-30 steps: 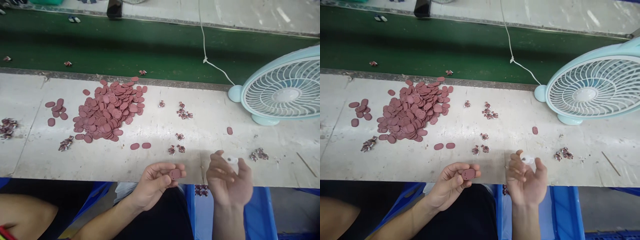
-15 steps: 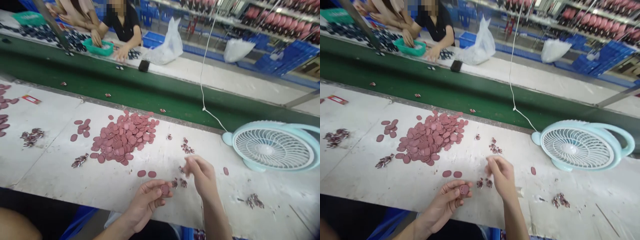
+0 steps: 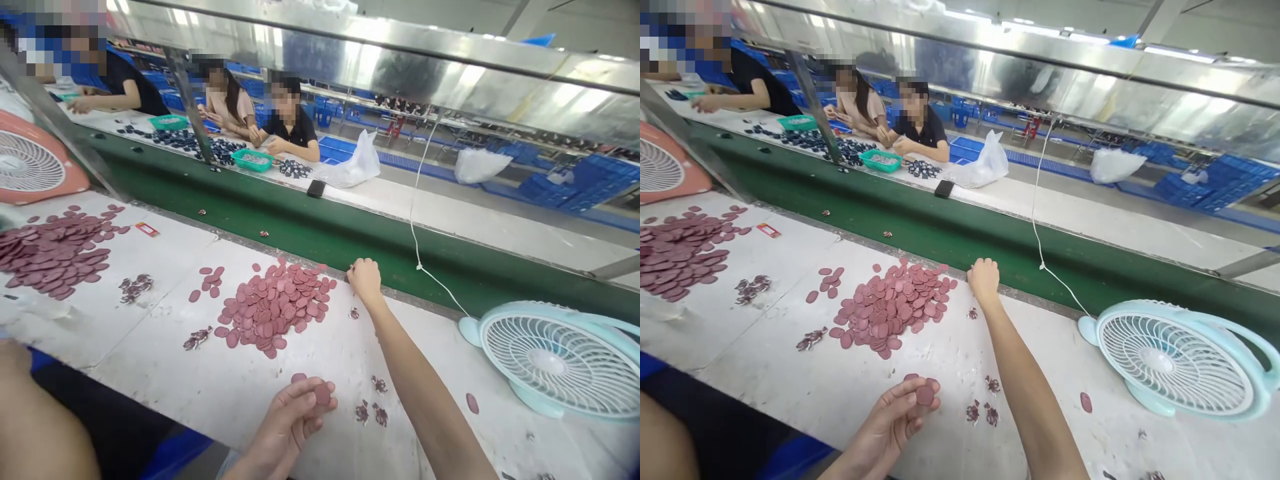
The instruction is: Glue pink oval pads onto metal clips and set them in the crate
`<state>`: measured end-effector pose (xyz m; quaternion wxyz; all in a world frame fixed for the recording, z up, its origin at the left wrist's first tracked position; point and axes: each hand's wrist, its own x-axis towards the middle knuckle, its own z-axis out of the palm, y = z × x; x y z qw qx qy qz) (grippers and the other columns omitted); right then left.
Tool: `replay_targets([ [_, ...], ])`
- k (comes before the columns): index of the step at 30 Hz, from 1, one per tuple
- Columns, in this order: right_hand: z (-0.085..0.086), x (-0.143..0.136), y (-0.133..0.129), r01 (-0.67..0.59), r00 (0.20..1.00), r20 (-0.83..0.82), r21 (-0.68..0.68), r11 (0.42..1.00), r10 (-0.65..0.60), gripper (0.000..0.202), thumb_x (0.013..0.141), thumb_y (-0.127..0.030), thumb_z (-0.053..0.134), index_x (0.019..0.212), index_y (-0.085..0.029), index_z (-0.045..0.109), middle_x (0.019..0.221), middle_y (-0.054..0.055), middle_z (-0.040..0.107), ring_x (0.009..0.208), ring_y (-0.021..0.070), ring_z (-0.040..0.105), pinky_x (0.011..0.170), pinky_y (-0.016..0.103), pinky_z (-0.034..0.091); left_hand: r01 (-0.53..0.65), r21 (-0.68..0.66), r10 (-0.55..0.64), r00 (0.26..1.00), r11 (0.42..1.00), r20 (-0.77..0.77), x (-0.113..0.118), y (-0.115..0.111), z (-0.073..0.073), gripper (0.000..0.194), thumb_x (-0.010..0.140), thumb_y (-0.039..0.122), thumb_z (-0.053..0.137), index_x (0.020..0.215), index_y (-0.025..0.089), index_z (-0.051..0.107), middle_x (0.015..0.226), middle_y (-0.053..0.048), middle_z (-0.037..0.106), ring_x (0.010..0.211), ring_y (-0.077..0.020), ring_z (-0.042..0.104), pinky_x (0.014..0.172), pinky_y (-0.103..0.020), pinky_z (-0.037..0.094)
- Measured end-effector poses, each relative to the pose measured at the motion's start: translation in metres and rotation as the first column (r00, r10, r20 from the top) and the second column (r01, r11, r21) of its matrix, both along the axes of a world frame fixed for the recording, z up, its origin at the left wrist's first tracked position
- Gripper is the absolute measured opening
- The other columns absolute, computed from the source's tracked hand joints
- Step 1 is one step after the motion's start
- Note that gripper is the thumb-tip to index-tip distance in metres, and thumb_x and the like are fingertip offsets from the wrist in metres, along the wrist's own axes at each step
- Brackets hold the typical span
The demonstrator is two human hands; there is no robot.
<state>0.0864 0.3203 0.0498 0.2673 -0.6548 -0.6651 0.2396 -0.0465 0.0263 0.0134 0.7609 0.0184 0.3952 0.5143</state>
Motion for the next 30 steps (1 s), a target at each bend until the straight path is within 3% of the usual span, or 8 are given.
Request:
replay_targets([
  [3,0.007,0.019,-0.054,-0.029,0.99,-0.137,-0.023,0.999,0.026,0.024,0.097,-0.038,0.065,0.104,-0.015,0.068,0.103,0.006,0.072,0.093,0.0209,0.07,0.086,0.041,0.058,0.009,0.037,-0.01,1.0,0.999,0.01,0.001,0.004,-0.004,0.021,0.083,0.023,0.081,0.103,0.018,0.077,0.126,-0.014,0.075,0.107,-0.0247,0.075,0.074,-0.021,0.058],
  [5,0.01,0.033,-0.112,-0.098,0.965,-0.249,-0.055,0.994,0.081,0.025,0.095,-0.041,0.064,0.092,-0.017,0.07,0.087,0.004,0.075,0.08,0.0197,0.071,0.077,0.034,0.059,0.02,0.067,-0.021,1.0,0.998,0.01,0.002,0.007,-0.005,0.021,0.082,0.022,0.081,0.102,0.019,0.078,0.126,-0.012,0.075,0.108,-0.0252,0.075,0.074,-0.021,0.057],
  [8,0.007,0.052,-0.209,-0.152,0.918,-0.384,-0.12,0.981,0.095,0.03,0.09,-0.048,0.067,0.087,-0.019,0.072,0.08,0.004,0.075,0.07,0.0197,0.071,0.066,0.031,0.059,0.083,0.127,-0.082,0.996,0.988,-0.017,0.006,0.01,-0.003,0.022,0.08,0.023,0.083,0.101,0.019,0.079,0.121,-0.012,0.077,0.106,-0.0256,0.075,0.076,-0.023,0.056],
  [10,0.0,0.062,-0.259,-0.109,0.81,-0.585,-0.206,0.972,-0.033,0.025,0.088,-0.046,0.073,0.088,-0.021,0.074,0.077,0.004,0.075,0.063,0.0182,0.07,0.061,0.029,0.059,0.148,0.164,-0.141,0.989,0.975,-0.049,0.011,0.01,0.0,0.023,0.079,0.023,0.084,0.101,0.019,0.08,0.117,-0.012,0.079,0.106,-0.0252,0.074,0.077,-0.024,0.056],
  [12,-0.007,0.068,-0.29,-0.055,0.725,-0.671,-0.287,0.956,-0.159,0.02,0.086,-0.042,0.077,0.089,-0.022,0.075,0.075,0.003,0.075,0.06,0.0168,0.069,0.06,0.028,0.059,0.208,0.177,-0.196,0.977,0.962,-0.083,0.017,0.007,0.002,0.026,0.078,0.024,0.085,0.102,0.019,0.081,0.113,-0.012,0.08,0.105,-0.0245,0.073,0.076,-0.025,0.056],
  [16,-0.013,0.073,-0.308,0.002,0.683,-0.682,-0.356,0.934,-0.262,0.019,0.084,-0.041,0.08,0.087,-0.023,0.078,0.075,0.004,0.076,0.06,0.016,0.068,0.061,0.026,0.059,0.276,0.158,-0.258,0.958,0.948,-0.126,0.032,-0.002,0.001,0.029,0.073,0.027,0.088,0.101,0.019,0.082,0.109,-0.012,0.081,0.097,-0.0222,0.073,0.072,-0.025,0.056],
  [24,-0.01,0.075,-0.311,-0.04,0.682,-0.682,-0.394,0.918,-0.263,0.02,0.086,-0.042,0.079,0.089,-0.022,0.077,0.069,0.003,0.072,0.066,0.016,0.068,0.064,0.025,0.058,0.288,0.201,-0.257,0.952,0.936,-0.166,0.039,-0.013,-0.009,0.026,0.075,0.025,0.087,0.1,0.021,0.081,0.107,-0.01,0.081,0.089,-0.0185,0.072,0.072,-0.025,0.056],
  [30,-0.01,0.071,-0.312,-0.067,0.642,-0.717,-0.403,0.913,-0.269,0.02,0.088,-0.041,0.078,0.086,-0.021,0.075,0.072,0.003,0.073,0.067,0.0154,0.067,0.065,0.025,0.057,0.241,0.22,-0.204,0.963,0.945,-0.178,0.044,-0.017,-0.013,0.011,0.075,0.022,0.087,0.076,0.016,0.077,0.108,-0.01,0.08,0.078,-0.0154,0.071,0.068,-0.025,0.054],
])
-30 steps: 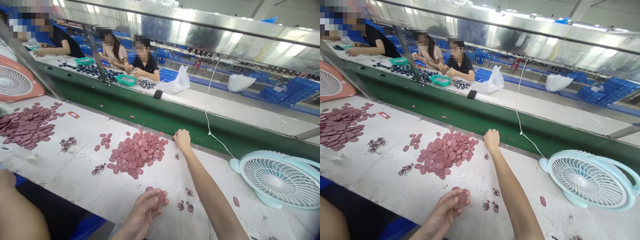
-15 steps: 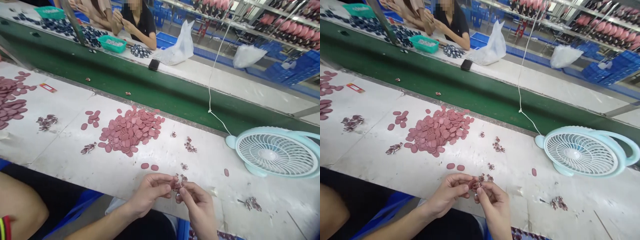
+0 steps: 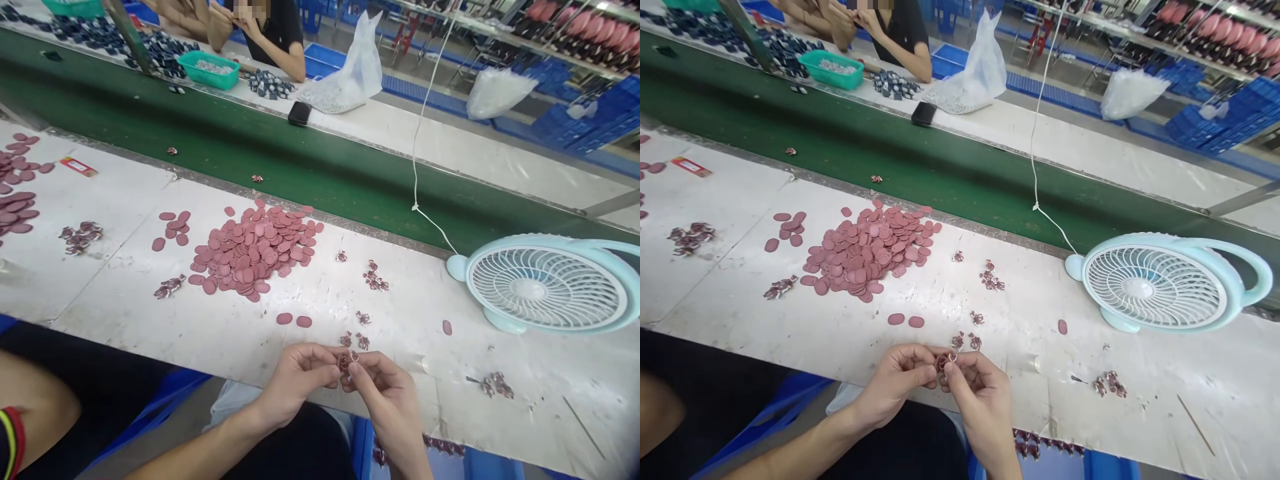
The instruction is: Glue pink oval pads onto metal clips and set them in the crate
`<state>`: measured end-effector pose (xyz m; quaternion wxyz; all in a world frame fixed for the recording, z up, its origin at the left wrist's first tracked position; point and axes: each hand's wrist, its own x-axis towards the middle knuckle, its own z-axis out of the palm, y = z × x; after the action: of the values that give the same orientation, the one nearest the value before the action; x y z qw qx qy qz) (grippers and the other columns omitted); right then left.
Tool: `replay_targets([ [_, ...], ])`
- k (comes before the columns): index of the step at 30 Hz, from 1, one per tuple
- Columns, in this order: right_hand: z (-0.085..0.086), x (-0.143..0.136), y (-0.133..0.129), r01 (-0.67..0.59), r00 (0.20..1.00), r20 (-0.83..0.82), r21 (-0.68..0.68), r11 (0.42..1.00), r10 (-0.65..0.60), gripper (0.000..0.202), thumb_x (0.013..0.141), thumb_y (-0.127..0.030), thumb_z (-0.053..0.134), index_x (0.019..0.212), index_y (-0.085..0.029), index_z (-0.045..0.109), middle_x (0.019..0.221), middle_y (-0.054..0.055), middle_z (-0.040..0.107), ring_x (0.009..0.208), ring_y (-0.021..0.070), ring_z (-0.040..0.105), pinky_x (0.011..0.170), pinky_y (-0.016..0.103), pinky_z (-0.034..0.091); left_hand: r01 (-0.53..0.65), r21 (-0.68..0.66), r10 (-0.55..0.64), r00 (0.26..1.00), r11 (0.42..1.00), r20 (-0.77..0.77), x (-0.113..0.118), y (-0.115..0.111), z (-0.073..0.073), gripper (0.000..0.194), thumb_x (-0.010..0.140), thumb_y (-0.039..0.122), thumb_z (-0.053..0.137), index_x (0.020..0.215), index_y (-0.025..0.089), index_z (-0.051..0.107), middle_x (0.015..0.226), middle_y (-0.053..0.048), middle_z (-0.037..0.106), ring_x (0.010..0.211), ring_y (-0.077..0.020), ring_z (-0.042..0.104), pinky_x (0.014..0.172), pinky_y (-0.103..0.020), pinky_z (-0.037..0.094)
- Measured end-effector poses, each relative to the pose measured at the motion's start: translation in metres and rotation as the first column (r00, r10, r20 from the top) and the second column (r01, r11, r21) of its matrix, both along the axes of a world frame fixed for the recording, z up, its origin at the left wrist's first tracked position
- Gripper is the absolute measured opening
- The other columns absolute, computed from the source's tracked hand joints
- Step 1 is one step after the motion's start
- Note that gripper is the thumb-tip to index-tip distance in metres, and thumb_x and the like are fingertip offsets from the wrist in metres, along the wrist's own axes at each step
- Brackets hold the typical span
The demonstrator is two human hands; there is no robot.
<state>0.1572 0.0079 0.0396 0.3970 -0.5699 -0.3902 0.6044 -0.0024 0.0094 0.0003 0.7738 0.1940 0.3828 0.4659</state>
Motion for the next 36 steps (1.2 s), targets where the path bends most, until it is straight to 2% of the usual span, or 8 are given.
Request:
replay_targets([
  [11,-0.004,0.003,-0.007,0.047,0.998,-0.049,0.018,0.999,-0.046,0.015,0.09,-0.037,0.076,0.089,-0.022,0.075,0.075,0.002,0.075,0.068,0.015,0.068,0.069,0.025,0.058,-0.015,0.029,0.015,1.0,0.999,-0.018,0.008,-0.003,0.002,0.009,0.078,0.022,0.084,0.074,0.016,0.079,0.109,-0.011,0.08,0.072,-0.0152,0.07,0.069,-0.029,0.056],
  [19,-0.025,0.024,-0.022,0.197,0.967,-0.158,-0.024,0.98,-0.198,0.015,0.087,-0.038,0.078,0.092,-0.023,0.077,0.084,0.004,0.074,0.072,0.0172,0.07,0.067,0.029,0.062,0.077,0.101,-0.048,0.964,0.992,-0.261,0.0,-0.001,0.0,0.015,0.081,0.031,0.081,0.092,0.021,0.078,0.131,-0.011,0.072,0.108,-0.0272,0.071,0.083,-0.034,0.057],
  [21,-0.031,0.043,-0.034,0.307,0.935,-0.175,-0.031,0.951,-0.308,0.017,0.083,-0.038,0.082,0.089,-0.023,0.078,0.083,0.004,0.073,0.068,0.0172,0.07,0.058,0.027,0.06,0.177,0.202,-0.04,0.838,0.963,-0.544,-0.019,0.008,-0.003,0.016,0.084,0.033,0.078,0.097,0.023,0.078,0.125,-0.01,0.074,0.1,-0.0255,0.072,0.08,-0.034,0.057],
  [23,-0.035,0.067,-0.051,0.405,0.902,-0.149,-0.034,0.914,-0.405,0.019,0.078,-0.038,0.086,0.087,-0.022,0.079,0.083,0.005,0.073,0.06,0.0165,0.068,0.051,0.026,0.058,0.334,0.325,0.084,0.572,0.885,-0.816,-0.041,0.021,-0.009,0.018,0.089,0.033,0.071,0.104,0.026,0.078,0.119,-0.009,0.076,0.101,-0.0255,0.071,0.086,-0.036,0.056],
  [25,-0.038,0.093,-0.071,0.494,0.866,-0.076,-0.029,0.869,-0.495,0.022,0.075,-0.039,0.088,0.085,-0.022,0.079,0.081,0.006,0.073,0.054,0.0152,0.065,0.049,0.027,0.056,0.549,0.38,0.231,0.321,0.745,-0.918,-0.059,0.036,-0.015,0.023,0.092,0.031,0.067,0.112,0.027,0.077,0.122,-0.007,0.076,0.111,-0.0288,0.067,0.1,-0.043,0.051],
  [27,-0.04,0.12,-0.095,0.576,0.817,0.018,-0.023,0.817,-0.576,0.025,0.072,-0.04,0.089,0.084,-0.021,0.079,0.078,0.007,0.073,0.053,0.0153,0.064,0.048,0.028,0.055,0.708,0.34,0.318,0.169,0.619,-0.933,-0.07,0.048,-0.022,0.026,0.094,0.03,0.063,0.115,0.028,0.077,0.123,-0.006,0.077,0.113,-0.0306,0.066,0.102,-0.045,0.049],
  [30,-0.05,0.159,-0.135,0.68,0.726,0.148,-0.013,0.733,-0.671,0.03,0.073,-0.044,0.088,0.088,-0.021,0.079,0.078,0.007,0.073,0.061,0.0177,0.066,0.049,0.027,0.054,0.808,0.283,0.388,0.073,0.516,-0.919,-0.074,0.058,-0.03,0.026,0.096,0.031,0.058,0.113,0.028,0.078,0.119,-0.005,0.078,0.107,-0.0305,0.067,0.095,-0.043,0.05],
  [36,-0.115,0.214,-0.215,0.774,0.571,0.442,-0.011,0.633,-0.691,0.045,0.08,-0.052,0.081,0.105,-0.015,0.073,0.096,0.009,0.075,0.077,0.0209,0.071,0.065,0.034,0.061,0.801,0.278,0.472,-0.006,0.529,-0.881,-0.064,0.062,-0.023,0.026,0.096,0.036,0.058,0.112,0.027,0.076,0.113,-0.005,0.078,0.105,-0.0322,0.068,0.089,-0.041,0.049],
])
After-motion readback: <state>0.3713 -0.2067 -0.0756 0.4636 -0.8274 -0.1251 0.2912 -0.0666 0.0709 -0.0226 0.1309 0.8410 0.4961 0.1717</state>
